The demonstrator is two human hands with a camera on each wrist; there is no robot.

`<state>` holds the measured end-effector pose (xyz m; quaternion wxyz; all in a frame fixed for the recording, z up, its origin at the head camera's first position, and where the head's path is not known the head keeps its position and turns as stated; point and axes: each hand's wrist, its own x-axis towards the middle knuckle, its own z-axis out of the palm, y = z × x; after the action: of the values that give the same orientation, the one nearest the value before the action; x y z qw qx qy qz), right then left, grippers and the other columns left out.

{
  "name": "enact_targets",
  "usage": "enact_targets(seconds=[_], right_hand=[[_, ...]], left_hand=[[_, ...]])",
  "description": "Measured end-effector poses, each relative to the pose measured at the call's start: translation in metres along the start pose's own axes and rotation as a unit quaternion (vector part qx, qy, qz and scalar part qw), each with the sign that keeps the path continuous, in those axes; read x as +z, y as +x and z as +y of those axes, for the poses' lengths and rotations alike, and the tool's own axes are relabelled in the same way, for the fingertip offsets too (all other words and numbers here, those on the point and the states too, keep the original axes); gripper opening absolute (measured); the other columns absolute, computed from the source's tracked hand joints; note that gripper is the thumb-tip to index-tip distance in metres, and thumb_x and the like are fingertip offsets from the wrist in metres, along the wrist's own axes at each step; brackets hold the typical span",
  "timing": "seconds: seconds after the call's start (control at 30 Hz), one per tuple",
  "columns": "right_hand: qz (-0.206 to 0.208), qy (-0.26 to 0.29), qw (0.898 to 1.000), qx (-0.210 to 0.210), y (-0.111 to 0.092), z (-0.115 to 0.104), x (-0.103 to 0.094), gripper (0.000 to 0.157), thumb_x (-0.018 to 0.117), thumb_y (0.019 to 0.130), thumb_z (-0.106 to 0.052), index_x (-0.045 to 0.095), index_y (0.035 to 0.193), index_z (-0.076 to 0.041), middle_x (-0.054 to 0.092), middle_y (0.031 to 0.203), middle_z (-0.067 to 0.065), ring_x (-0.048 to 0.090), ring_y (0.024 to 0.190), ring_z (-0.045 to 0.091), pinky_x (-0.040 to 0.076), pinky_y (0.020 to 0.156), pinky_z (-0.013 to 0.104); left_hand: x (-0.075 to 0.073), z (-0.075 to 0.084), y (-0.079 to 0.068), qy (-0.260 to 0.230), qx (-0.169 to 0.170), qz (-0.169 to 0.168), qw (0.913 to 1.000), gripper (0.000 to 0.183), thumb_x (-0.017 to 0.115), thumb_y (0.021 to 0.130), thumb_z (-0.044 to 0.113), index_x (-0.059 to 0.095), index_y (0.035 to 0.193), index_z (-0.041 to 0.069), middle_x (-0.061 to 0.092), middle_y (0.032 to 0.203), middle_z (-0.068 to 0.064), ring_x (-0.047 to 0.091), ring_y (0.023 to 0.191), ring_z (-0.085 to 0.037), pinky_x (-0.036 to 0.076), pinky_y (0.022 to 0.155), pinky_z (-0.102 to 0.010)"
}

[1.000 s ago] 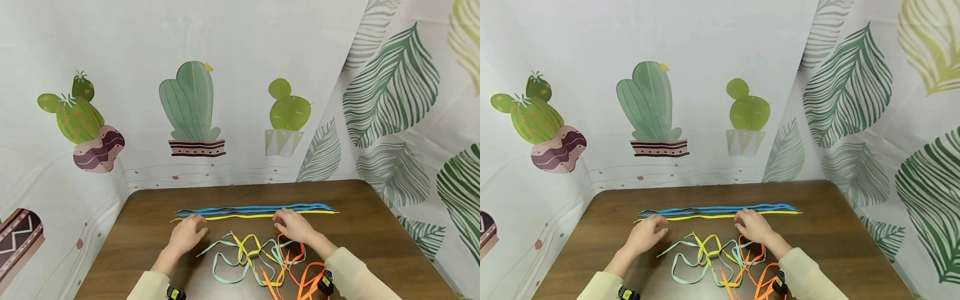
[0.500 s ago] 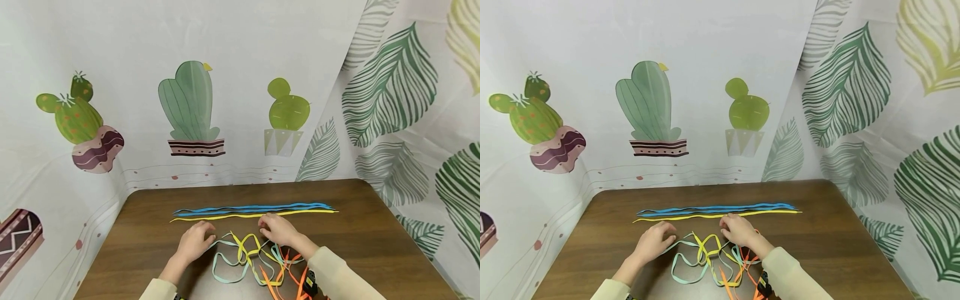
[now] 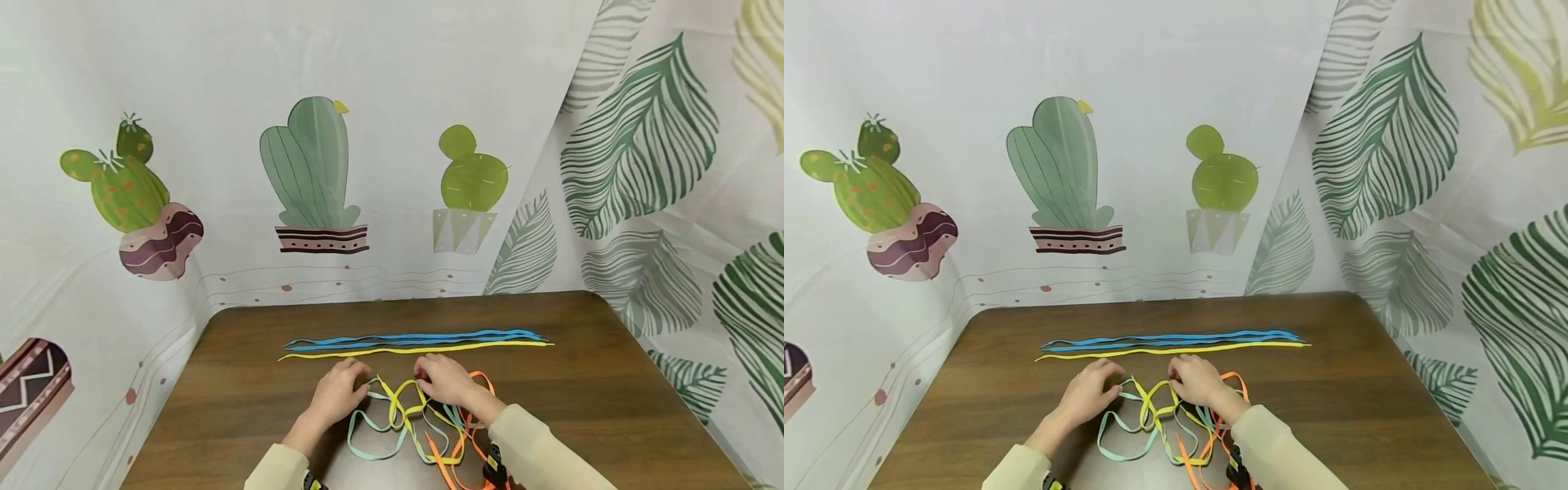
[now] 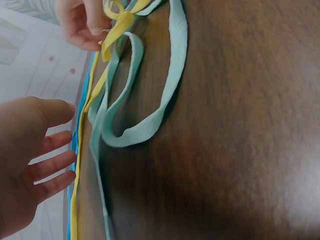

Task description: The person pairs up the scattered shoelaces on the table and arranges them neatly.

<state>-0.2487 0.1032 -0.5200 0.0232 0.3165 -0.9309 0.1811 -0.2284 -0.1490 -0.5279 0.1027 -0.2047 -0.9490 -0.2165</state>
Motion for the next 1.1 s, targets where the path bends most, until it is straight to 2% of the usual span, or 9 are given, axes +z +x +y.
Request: enact_targets(seconds=[0.43, 0.77, 1.1], right_hand=[[0.002, -0.020, 1.000, 0.013, 0.005, -0.005, 0.009, 0.012, 0.067, 0.082, -0.021, 0.056, 0.081, -0.017, 0.047, 0.071, -0.007, 0.040, 0.060, 0.007, 0.033, 0.051, 0.021], [-0.007, -0.029, 0.999, 0.013, 0.006, -0.006, 0.010, 0.016, 0.066, 0.081, -0.017, 0.052, 0.074, -0.019, 0.043, 0.069, -0.008, 0.038, 0.059, 0.006, 0.033, 0.052, 0.021], [0.007, 0.033, 0.999, 0.000, 0.005, -0.006, 0.006, 0.014, 0.062, 0.084, -0.011, 0.052, 0.076, -0.016, 0.046, 0.067, -0.009, 0.038, 0.056, 0.003, 0.034, 0.052, 0.019]], left_hand=[[0.014, 0.008, 0.013, 0.030, 0.062, -0.044, 0.9967, 0.021, 0.070, 0.078, 0.021, 0.067, 0.099, 0.019, 0.060, 0.099, 0.003, 0.056, 0.091, -0.018, 0.047, 0.078, -0.034], [0.016, 0.011, 0.017, 0.039, 0.063, -0.049, 0.9961, 0.015, 0.072, 0.075, 0.018, 0.069, 0.090, 0.020, 0.060, 0.091, 0.003, 0.055, 0.083, -0.017, 0.047, 0.071, -0.033], [0.018, 0.010, 0.020, 0.053, 0.068, -0.046, 0.9952, 0.012, 0.073, 0.073, 0.017, 0.068, 0.083, 0.022, 0.057, 0.083, 0.005, 0.054, 0.077, -0.015, 0.046, 0.067, -0.030]])
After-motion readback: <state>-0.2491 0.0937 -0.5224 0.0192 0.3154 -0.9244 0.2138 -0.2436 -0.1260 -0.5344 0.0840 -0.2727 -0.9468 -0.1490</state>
